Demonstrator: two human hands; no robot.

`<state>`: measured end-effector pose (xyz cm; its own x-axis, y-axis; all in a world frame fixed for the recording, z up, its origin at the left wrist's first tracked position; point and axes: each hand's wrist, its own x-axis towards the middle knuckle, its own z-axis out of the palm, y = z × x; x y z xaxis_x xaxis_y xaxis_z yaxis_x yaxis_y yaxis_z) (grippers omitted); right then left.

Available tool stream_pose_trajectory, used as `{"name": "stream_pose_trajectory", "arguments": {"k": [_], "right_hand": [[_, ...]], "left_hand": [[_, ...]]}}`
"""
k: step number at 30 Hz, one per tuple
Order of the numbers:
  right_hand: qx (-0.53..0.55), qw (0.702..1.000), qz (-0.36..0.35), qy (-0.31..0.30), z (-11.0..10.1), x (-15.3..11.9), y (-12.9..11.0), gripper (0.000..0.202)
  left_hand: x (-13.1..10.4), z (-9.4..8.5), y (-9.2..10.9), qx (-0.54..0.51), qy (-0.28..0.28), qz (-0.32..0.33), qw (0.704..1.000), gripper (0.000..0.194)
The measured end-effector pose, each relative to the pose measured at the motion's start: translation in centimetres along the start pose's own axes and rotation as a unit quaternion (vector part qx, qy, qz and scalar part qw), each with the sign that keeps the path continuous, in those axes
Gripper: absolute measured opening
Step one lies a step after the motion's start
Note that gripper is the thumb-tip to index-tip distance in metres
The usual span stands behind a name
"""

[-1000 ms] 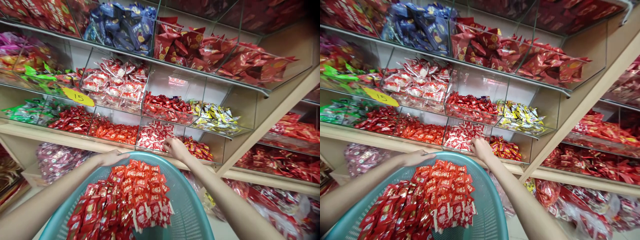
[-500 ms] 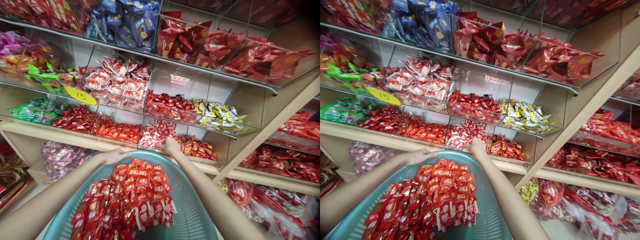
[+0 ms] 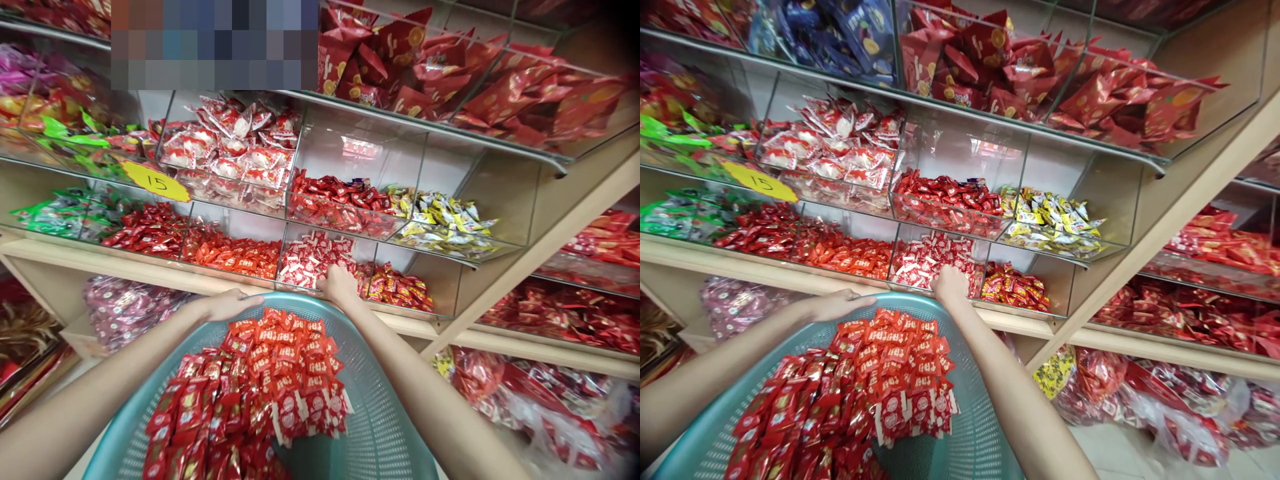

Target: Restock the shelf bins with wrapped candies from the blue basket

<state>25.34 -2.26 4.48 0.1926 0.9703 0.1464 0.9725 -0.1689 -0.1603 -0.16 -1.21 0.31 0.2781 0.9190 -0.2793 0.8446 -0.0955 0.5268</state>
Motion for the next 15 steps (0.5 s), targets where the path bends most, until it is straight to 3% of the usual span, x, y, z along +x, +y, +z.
{"name": "stream_pose_trajectory", "arguments": {"k": [5, 9, 12, 15], "right_hand": [[0.065, 0.995, -0.041, 0.06, -0.9, -1.0, 1.1, 0.019], [0.211, 0.961, -0.153, 0.095, -2.2, -3.4, 2.9, 0.013], [0.286, 0.931, -0.227, 0.008, -2.5, -6.2, 4.7, 0.016], [0.258, 0.925, -0.249, -0.122, -1.9, -9.1, 6.4, 0.018]], "left_hand": [[-0.1, 0.0, 0.1, 0.005, -0.003, 0.002, 1.0, 0.087], [-0.2, -0.1, 0.2, -0.011, -0.027, 0.024, 0.999, 0.08], [-0.2, -0.1, 0.4, -0.013, -0.022, 0.031, 0.999, 0.077], [-0.3, -0.1, 0.4, -0.018, -0.014, 0.036, 0.999, 0.075]]}}
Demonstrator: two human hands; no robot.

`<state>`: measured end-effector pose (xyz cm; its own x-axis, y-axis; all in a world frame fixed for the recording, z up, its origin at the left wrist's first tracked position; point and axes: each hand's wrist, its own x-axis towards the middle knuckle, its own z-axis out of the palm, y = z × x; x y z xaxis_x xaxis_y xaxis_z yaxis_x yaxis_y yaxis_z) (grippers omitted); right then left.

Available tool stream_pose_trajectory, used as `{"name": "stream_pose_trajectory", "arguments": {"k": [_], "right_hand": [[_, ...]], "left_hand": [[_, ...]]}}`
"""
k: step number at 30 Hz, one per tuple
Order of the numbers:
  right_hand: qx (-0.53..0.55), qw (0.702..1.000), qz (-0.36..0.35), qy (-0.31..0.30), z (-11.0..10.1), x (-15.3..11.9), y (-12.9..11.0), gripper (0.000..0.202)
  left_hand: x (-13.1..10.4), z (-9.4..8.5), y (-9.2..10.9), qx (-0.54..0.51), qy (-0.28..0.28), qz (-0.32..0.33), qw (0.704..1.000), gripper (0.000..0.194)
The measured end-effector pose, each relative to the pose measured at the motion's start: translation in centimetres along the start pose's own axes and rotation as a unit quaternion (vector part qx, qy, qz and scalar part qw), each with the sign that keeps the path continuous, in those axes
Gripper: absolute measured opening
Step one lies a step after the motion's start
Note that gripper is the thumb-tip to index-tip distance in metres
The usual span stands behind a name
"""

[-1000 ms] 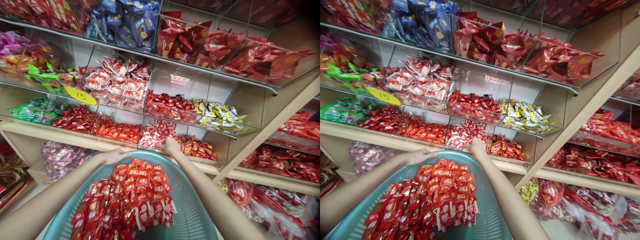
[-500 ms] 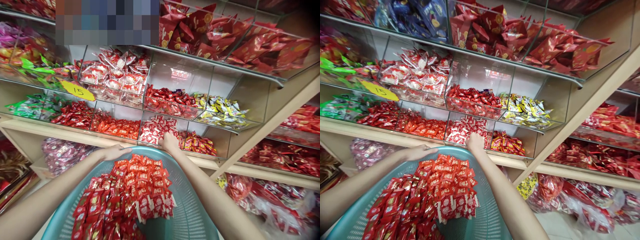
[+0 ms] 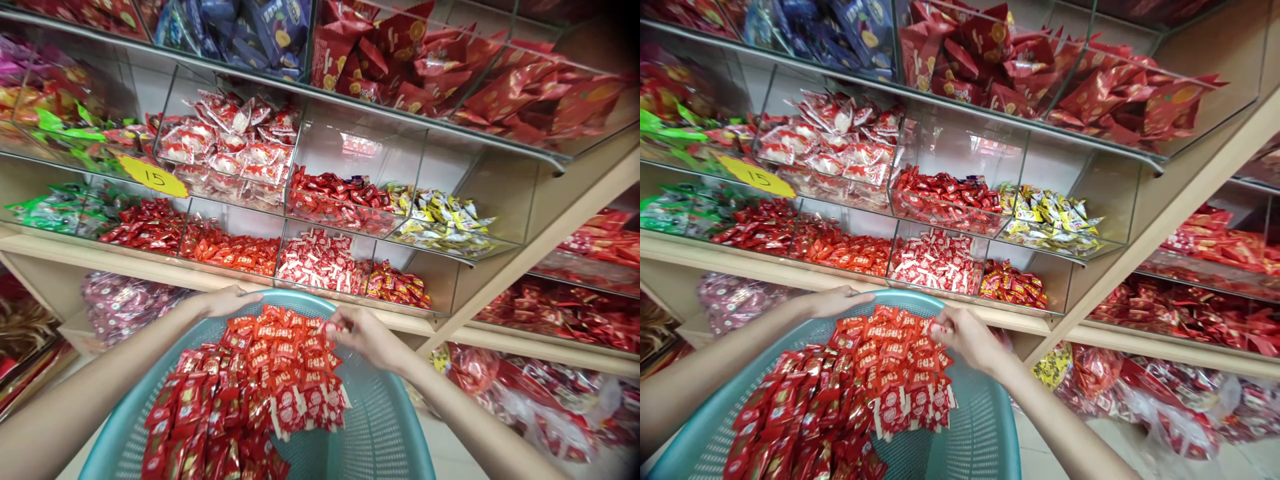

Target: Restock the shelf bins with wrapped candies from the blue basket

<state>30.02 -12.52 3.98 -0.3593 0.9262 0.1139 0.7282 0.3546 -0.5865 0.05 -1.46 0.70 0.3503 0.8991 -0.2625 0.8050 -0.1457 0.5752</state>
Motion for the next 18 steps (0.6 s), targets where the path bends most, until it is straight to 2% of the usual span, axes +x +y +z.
{"name": "stream_pose_trajectory", "arguments": {"k": [4, 8, 13, 18], "right_hand": [[-0.03, 0.992, 0.023, -0.117, 1.6, -3.2, 0.0, 0.007], [-0.015, 0.984, 0.019, -0.175, 3.7, -4.8, -1.0, 0.009], [0.009, 0.97, -0.035, -0.239, 6.2, -4.3, -2.1, 0.011], [-0.013, 0.965, -0.001, -0.26, 7.5, -3.8, -3.1, 0.007]], "left_hand": [[0.1, 0.1, -0.1, 0.001, -0.011, 0.014, 1.0, 0.074], [-0.1, 0.0, 0.2, -0.004, -0.005, -0.008, 1.0, 0.075], [-0.6, -0.1, 0.6, -0.011, -0.012, -0.007, 1.0, 0.076], [-0.6, 0.0, 0.4, -0.017, -0.01, 0.004, 1.0, 0.076]]}}
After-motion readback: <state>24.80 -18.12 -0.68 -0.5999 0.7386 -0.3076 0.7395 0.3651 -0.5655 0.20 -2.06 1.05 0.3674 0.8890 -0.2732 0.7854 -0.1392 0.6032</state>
